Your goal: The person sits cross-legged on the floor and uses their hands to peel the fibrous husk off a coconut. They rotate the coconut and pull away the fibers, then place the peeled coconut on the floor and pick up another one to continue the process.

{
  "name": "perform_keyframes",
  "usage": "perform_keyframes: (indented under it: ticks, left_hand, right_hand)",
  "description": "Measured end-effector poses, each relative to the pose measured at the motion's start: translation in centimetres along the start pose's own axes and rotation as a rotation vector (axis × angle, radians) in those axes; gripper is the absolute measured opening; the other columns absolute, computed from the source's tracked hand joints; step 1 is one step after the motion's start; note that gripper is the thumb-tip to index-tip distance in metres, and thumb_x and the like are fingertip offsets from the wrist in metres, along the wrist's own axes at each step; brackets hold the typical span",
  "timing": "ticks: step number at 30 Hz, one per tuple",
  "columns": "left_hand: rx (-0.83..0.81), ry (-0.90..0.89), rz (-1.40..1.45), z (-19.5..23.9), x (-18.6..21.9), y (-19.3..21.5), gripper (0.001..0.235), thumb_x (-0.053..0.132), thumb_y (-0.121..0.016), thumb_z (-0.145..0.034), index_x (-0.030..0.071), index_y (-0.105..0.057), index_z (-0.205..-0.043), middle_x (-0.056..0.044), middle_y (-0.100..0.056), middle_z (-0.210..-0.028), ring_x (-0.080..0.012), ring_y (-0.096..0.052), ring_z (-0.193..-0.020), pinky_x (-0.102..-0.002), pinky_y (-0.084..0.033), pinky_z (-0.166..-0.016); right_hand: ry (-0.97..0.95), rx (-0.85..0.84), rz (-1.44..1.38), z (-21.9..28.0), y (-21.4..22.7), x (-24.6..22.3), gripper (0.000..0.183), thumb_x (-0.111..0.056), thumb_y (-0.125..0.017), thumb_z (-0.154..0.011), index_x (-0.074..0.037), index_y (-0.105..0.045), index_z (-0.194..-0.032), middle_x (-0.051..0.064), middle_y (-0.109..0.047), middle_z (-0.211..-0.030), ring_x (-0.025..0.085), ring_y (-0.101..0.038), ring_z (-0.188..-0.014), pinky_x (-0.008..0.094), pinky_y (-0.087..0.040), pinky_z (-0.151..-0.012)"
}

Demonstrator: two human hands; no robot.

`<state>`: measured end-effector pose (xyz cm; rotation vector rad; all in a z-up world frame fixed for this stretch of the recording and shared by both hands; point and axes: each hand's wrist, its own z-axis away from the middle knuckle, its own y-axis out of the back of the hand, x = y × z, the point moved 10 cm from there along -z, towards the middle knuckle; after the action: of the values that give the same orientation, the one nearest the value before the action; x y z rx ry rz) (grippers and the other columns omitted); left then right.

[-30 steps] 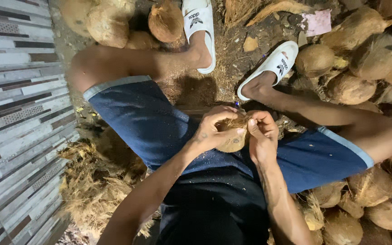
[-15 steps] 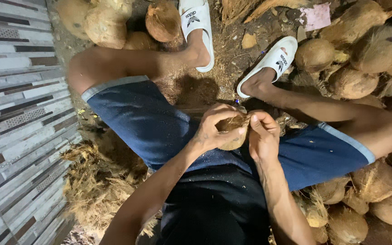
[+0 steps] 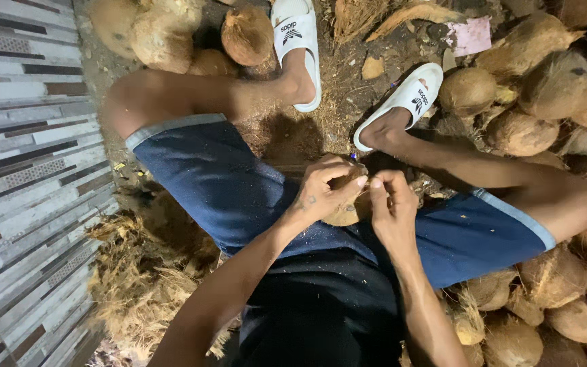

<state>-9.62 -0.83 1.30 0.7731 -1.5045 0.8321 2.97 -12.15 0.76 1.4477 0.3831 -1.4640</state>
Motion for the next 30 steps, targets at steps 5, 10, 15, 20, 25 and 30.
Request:
perform_keyframes:
  ticks: [5,10,15,20,25,30]
  left_hand:
    - [-0.010,-0.003,0.015,0.2,-0.4,0.2,0.016,0.019,-0.076,-0.087,0.009,-0.071,-0.075,-0.007,-0.063,-0.070,-0.0226,-0.061,-0.066,-0.030,-0.047,-0.059]
    - [0.024,-0.047,0.029,0.4,0.4,0.4,0.019,0.014,-0.073,-0.089,0.005,-0.063,-0.075,-0.010,-0.057,-0.068,-0.0266,-0.057,-0.063,-0.033,-0.045,-0.060]
    - [0.018,-0.081,0.003,0.3,0.9,0.6,0.022,0.015,-0.073,-0.089,0.005,-0.061,-0.075,-0.013,-0.056,-0.069,-0.0320,-0.057,-0.063,-0.036,-0.045,-0.058]
    - [0.016,-0.108,0.006,-0.1,2.1,0.3,0.031,0.013,-0.072,-0.089,0.002,-0.053,-0.067,-0.014,-0.052,-0.066,-0.0298,-0.054,-0.060,-0.035,-0.044,-0.057]
    - [0.012,-0.113,-0.028,0.0,1.8,-0.1,0.032,0.012,-0.073,-0.087,0.002,-0.052,-0.065,-0.014,-0.052,-0.064,-0.0324,-0.056,-0.059,-0.035,-0.044,-0.055]
    - [0.022,-0.078,-0.029,0.1,0.8,0.1,0.023,0.017,-0.071,-0.089,0.005,-0.062,-0.072,-0.010,-0.057,-0.067,-0.0246,-0.057,-0.063,-0.033,-0.045,-0.057]
  right_hand:
    - [0.002,-0.214,0.118,-1.5,-1.8,-1.1,0.028,-0.024,-0.070,-0.094,-0.004,-0.061,-0.076,0.009,-0.050,-0.054,0.017,-0.048,-0.050,0.029,-0.039,-0.045]
    - [-0.119,-0.268,-0.035,-1.0,-3.1,1.4,0.042,-0.020,-0.056,-0.103,-0.010,-0.056,-0.062,-0.003,-0.042,-0.045,0.006,-0.037,-0.049,0.023,-0.031,-0.043]
    - [-0.195,-0.135,-0.283,0.1,-3.2,1.6,0.046,-0.014,-0.055,-0.105,-0.012,-0.052,-0.060,-0.007,-0.032,-0.048,0.005,-0.026,-0.048,0.019,-0.024,-0.047]
    - [-0.194,0.090,-0.488,1.2,-2.2,4.2,0.044,-0.010,-0.061,-0.101,-0.011,-0.049,-0.058,-0.006,-0.031,-0.050,0.003,-0.025,-0.050,0.018,-0.020,-0.047]
    - [-0.238,0.078,-0.593,1.4,-1.9,5.4,0.044,-0.014,-0.063,-0.098,-0.013,-0.047,-0.057,-0.006,-0.029,-0.048,0.003,-0.023,-0.047,0.018,-0.018,-0.046]
    - [-0.277,-0.067,-0.521,0.1,-2.5,4.3,0.048,-0.022,-0.057,-0.102,-0.015,-0.045,-0.057,-0.008,-0.026,-0.045,0.001,-0.021,-0.041,0.017,-0.017,-0.042]
